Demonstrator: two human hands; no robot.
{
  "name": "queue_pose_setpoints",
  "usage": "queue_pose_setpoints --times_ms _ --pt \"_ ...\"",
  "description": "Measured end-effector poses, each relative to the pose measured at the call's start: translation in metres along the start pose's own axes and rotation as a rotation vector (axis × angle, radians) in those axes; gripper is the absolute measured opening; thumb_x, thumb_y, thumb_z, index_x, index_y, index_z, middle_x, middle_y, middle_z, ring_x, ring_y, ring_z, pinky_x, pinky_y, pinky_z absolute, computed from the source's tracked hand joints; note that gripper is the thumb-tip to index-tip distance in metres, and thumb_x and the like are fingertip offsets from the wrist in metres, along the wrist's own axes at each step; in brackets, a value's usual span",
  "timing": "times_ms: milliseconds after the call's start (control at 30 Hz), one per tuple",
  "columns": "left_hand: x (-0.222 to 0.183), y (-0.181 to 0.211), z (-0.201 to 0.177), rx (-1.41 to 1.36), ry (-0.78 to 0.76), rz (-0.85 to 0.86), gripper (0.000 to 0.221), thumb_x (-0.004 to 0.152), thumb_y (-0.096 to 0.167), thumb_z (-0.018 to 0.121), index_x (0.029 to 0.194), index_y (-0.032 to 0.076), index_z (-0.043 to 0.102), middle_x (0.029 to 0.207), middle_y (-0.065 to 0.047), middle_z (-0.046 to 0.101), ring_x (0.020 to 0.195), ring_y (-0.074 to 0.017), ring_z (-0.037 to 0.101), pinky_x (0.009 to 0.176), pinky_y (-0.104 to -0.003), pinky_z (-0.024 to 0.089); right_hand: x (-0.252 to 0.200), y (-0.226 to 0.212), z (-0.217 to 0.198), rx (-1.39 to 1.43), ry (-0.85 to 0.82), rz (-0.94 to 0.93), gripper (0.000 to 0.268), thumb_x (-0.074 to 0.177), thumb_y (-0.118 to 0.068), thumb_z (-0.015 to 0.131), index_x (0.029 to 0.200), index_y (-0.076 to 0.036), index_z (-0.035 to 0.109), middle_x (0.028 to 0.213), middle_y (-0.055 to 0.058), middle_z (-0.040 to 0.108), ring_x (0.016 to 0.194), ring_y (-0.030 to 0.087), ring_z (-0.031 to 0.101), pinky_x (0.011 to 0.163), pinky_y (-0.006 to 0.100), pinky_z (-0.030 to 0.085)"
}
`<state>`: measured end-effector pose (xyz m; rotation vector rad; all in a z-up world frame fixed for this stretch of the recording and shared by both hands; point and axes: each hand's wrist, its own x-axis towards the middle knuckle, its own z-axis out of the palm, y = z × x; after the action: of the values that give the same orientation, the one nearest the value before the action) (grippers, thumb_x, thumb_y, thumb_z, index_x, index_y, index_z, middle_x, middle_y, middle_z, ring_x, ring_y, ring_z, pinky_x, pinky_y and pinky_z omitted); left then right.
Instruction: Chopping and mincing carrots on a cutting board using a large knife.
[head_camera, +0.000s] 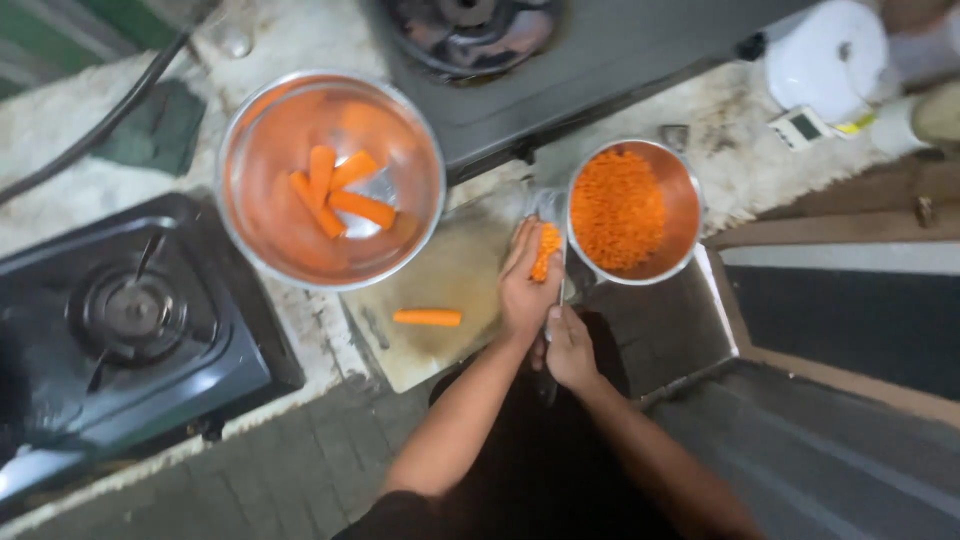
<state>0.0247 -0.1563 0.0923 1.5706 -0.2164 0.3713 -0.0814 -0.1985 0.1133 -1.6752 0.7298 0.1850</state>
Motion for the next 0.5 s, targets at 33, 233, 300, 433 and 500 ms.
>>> queue_pose_setpoints --times_ms 33,233,300,433,500 --pt "0.003 0.004 0.013 -0.021 -0.024 0.010 0.043 0.081 0.009 0.075 0.121 -0.001 0.066 0.127 -0.023 0.064 0.119 -0.0382 0.062 0.100 -0.043 0.051 -0.006 -0.015 -0.007 0.011 0.030 -0.005 0.053 0.106 -0.035 0.018 0.085 -0.002 0.054 0.053 0.014 0.055 0.040 0.028 0.061 0.042 0.040 0.052" --pt "0.022 0.016 0.098 -0.116 -0.113 0.017 0.037 0.082 0.012 0.073 0.117 0.002 0.070 0.119 -0.022 0.068 0.112 -0.0380 0.065 0.096 -0.042 0.053 -0.017 -0.042 -0.058 -0.026 0.194 -0.072 0.049 0.106 -0.037 0.021 0.086 -0.004 0.050 0.054 0.012 0.055 0.041 0.027 0.061 0.042 0.037 0.048" --pt "0.026 0.021 0.115 -0.076 -0.165 -0.066 0.031 0.085 0.013 0.071 0.111 -0.003 0.070 0.111 -0.026 0.069 0.105 -0.0430 0.066 0.092 -0.048 0.054 -0.023 -0.027 -0.069 -0.041 0.233 -0.026 0.047 0.107 -0.033 0.025 0.080 -0.005 0.051 0.047 0.011 0.055 0.036 0.027 0.059 0.038 0.036 0.045" --pt "0.026 -0.024 0.162 -0.076 -0.228 -0.142 0.027 0.088 0.025 0.072 0.104 0.002 0.075 0.104 -0.021 0.072 0.101 -0.0375 0.069 0.091 -0.045 0.055 -0.066 -0.047 -0.078 0.014 0.258 0.041 0.039 0.105 -0.029 0.031 0.080 -0.006 0.050 0.048 0.013 0.054 0.036 0.028 0.060 0.039 0.037 0.047" --pt "0.031 -0.034 0.168 0.071 -0.382 -0.055 0.038 0.093 0.045 0.059 0.096 0.011 0.076 0.095 -0.005 0.075 0.089 -0.0283 0.070 0.107 -0.045 0.043 -0.083 -0.051 -0.086 0.024 0.213 -0.012 0.046 0.103 -0.038 0.030 0.074 -0.007 0.049 0.044 0.008 0.051 0.035 0.019 0.051 0.045 0.030 0.040"
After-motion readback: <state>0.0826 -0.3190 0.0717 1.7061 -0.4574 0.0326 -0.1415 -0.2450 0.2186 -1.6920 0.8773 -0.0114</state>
